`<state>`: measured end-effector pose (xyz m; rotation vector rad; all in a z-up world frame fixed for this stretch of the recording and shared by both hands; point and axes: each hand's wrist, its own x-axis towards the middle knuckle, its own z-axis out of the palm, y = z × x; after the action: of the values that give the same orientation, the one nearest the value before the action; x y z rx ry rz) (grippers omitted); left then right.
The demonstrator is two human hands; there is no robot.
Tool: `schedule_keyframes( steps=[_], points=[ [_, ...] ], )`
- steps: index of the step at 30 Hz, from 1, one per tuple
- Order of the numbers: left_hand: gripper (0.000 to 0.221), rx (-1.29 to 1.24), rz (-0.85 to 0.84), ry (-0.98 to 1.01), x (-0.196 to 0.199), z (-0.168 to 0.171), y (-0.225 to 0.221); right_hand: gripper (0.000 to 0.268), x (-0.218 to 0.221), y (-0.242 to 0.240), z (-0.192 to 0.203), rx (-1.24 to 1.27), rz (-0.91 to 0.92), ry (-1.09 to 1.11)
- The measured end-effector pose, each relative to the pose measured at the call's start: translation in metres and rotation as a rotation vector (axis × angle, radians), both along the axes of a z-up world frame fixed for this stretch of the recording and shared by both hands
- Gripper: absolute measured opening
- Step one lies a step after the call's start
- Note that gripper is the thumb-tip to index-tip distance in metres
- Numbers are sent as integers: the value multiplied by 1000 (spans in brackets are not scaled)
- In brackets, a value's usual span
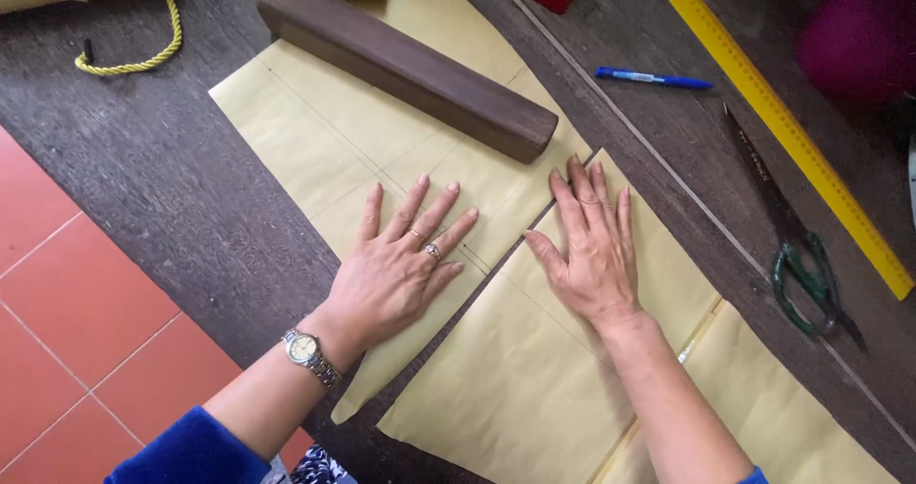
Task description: Cutting out paper garment patterns with scissors and joining them together using adhesive tape and a ruler for alignment.
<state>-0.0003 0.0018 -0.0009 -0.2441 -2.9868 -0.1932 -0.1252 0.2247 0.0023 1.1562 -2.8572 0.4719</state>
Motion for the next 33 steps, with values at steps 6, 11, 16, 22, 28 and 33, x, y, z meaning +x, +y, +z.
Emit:
schedule_keyframes(
  steps=[6, 11, 16, 22, 28, 33],
  points=[
    [58, 202, -61, -108, -27, 24, -9, 76, 1, -2, 6, 10, -7, -43],
    [58, 148, -96, -46, -60, 35, -15, 69, 12, -7, 5, -12, 4, -38],
    [48, 164, -79, -60, -17, 26, 20, 70, 15, -10, 3, 11, -24, -7],
    [67, 93, 113, -56, 35, 22, 46, 71, 16, -11, 3, 16, -5, 9],
    [64, 43, 77, -33, 63, 16, 71, 70, 17, -12, 3, 37, -21, 26],
    [56, 67, 81, 7, 68, 15, 78, 69, 17, -9, 4, 10, -6, 3]
  ],
)
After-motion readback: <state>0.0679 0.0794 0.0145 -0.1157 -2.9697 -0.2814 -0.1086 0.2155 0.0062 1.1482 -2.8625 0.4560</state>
